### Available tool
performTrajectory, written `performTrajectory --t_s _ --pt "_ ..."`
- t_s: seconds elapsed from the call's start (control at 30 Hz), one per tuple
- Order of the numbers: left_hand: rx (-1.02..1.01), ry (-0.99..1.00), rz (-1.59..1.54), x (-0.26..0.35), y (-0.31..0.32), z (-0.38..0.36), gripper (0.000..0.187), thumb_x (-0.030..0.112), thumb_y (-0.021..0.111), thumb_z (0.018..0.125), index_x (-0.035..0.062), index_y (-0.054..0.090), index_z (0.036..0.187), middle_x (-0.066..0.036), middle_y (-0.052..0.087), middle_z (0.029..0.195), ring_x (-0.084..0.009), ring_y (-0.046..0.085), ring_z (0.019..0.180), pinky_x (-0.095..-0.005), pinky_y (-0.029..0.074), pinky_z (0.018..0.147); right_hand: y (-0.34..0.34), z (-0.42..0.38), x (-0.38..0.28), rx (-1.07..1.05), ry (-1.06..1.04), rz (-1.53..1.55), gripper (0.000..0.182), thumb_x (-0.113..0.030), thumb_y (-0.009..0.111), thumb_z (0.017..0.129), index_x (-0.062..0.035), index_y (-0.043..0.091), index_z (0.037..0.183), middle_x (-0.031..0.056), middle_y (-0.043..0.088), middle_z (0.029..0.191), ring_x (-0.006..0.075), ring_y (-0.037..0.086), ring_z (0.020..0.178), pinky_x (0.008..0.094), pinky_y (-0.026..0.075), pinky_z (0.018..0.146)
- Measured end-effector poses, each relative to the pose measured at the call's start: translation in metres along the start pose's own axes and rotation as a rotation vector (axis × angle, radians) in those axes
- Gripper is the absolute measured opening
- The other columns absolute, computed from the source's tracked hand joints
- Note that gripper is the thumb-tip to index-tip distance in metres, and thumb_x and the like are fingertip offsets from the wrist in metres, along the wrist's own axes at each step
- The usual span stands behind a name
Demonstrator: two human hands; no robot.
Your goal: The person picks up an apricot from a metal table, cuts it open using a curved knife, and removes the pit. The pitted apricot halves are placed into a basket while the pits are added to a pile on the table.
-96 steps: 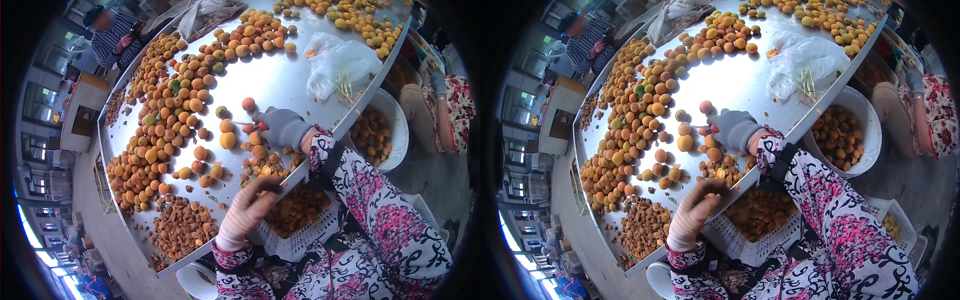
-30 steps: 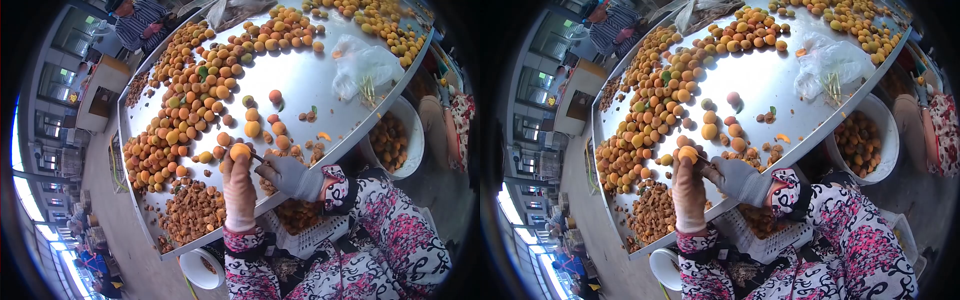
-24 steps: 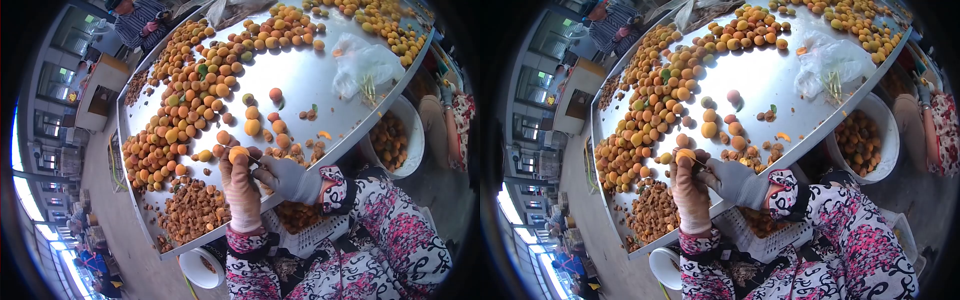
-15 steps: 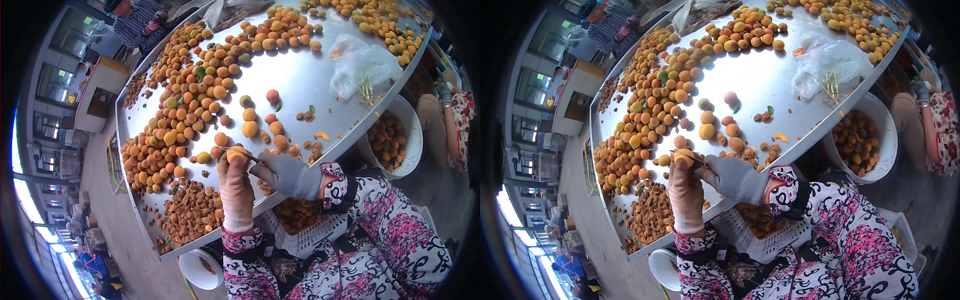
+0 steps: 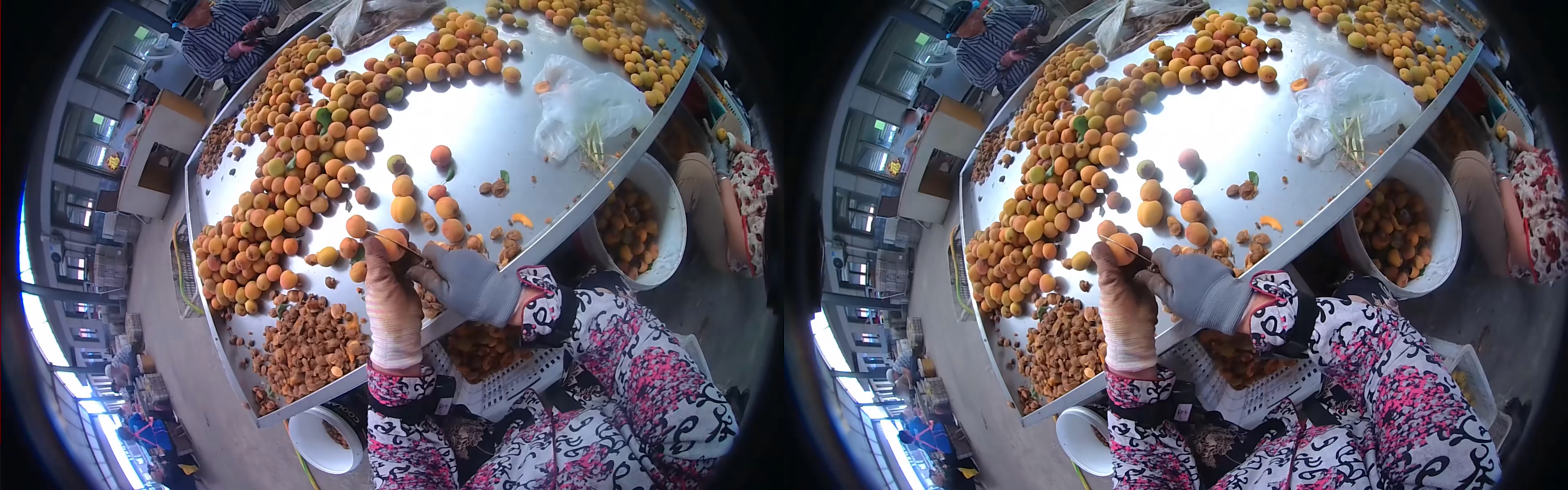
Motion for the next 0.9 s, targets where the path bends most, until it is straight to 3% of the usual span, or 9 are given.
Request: performTrajectory --t_s 0.2,0.37,0.47,0.53,0.6,0.63,0.67,0.73,0.9 --pt "0.068 0.093 0.039 0.004 0.01 -0.009 0.045 0.037 0.05 0.091 -0.0021 0.051 0.113 -0.008 0.054 0.1 -0.0173 0.053 0.092 -0.0301 0.043 0.083 0.013 0.001 0.007 -0.083 0.061 0.153 0.034 -0.036 0.048 0.09 -0.0037 0.052 0.101 0.0214 0.059 0.082 0.0364 0.059 0.078 0.0416 0.046 0.065" --pt "0.031 0.1 0.048 0.001 -0.001 -0.002 0.035 0.032 0.051 0.091 0.0026 0.05 0.111 -0.007 0.055 0.1 -0.0161 0.053 0.087 -0.0314 0.045 0.081 0.021 0.001 0.012 -0.07 0.125 0.41 0.032 -0.032 0.049 0.091 -0.0019 0.054 0.101 0.0177 0.06 0.079 0.0309 0.061 0.079 0.0344 0.047 0.067" --pt "0.032 0.203 0.192 0.007 -0.01 0.003 0.034 0.03 0.047 0.093 0.0024 0.049 0.113 -0.008 0.054 0.104 -0.0166 0.053 0.088 -0.0311 0.045 0.081 0.008 0.005 0.013 -0.074 -0.159 0.148 0.032 -0.03 0.051 0.09 -0.0003 0.055 0.1 0.0142 0.061 0.08 0.0233 0.061 0.075 0.0302 0.046 0.067" --pt "0.02 0.277 0.28 0.008 -0.011 0.001 0.033 0.028 0.045 0.094 0.002 0.048 0.114 -0.008 0.054 0.106 -0.0168 0.053 0.09 -0.0307 0.045 0.082 -0.013 0.01 0.007 -0.12 0.09 0.32 0.032 -0.03 0.054 0.089 0.0004 0.056 0.097 0.0102 0.061 0.078 0.0144 0.058 0.071 0.0279 0.046 0.064" --pt "-0.013 0.456 0.612 0.006 0.006 -0.008 0.046 0.029 0.048 0.092 -0.0028 0.039 0.124 -0.01 0.051 0.111 -0.0199 0.051 0.098 -0.0308 0.041 0.089 -0.026 0.019 0.009 0.045 0.109 0.458 0.035 -0.033 0.058 0.087 0.0008 0.058 0.096 0.0028 0.058 0.073 0.0081 0.054 0.068 0.025 0.045 0.061" --pt "-0.056 0.378 0.641 0.0 0.015 -0.015 0.049 0.024 0.052 0.089 -0.003 0.035 0.126 -0.013 0.049 0.116 -0.0219 0.05 0.102 -0.0314 0.04 0.09 -0.031 0.023 0.009 0.038 0.159 0.534 0.035 -0.032 0.058 0.086 0.0013 0.058 0.096 0.0033 0.058 0.076 0.0081 0.054 0.071 0.0246 0.045 0.062" --pt "-0.22 0.677 0.934 -0.003 0.021 -0.015 0.054 0.023 0.059 0.086 -0.0036 0.035 0.126 -0.015 0.052 0.111 -0.0214 0.053 0.098 -0.0311 0.042 0.087 -0.035 0.026 0.005 0.031 0.21 0.611 0.035 -0.032 0.058 0.086 0.0018 0.058 0.096 0.0037 0.059 0.078 0.008 0.055 0.073 0.0242 0.045 0.063" --pt "-0.399 0.825 0.996 -0.005 0.031 -0.02 0.055 0.026 0.061 0.084 -0.0035 0.038 0.124 -0.014 0.056 0.101 -0.0196 0.056 0.088 -0.0311 0.044 0.081 -0.035 0.026 0.004 0.053 0.211 0.668 0.034 -0.03 0.059 0.085 0.0027 0.058 0.095 0.006 0.059 0.085 0.0089 0.056 0.078 0.0234 0.046 0.067" --pt "-0.291 0.735 0.952 -0.009 0.014 -0.022 0.05 0.028 0.062 0.084 -0.0028 0.043 0.12 -0.012 0.057 0.096 -0.019 0.057 0.081 -0.0308 0.045 0.077 -0.028 0.026 0.005 -0.028 0.212 0.872 0.038 -0.027 0.061 0.084 0.0031 0.054 0.105 0.0078 0.059 0.091 0.0108 0.057 0.083 0.0238 0.048 0.074"
Point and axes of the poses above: each hand's wrist, its own z-axis towards the middle knuckle, its own y-axis out of the palm, x = y × z, the point moved 1 cm from there along z, towards the middle knuckle
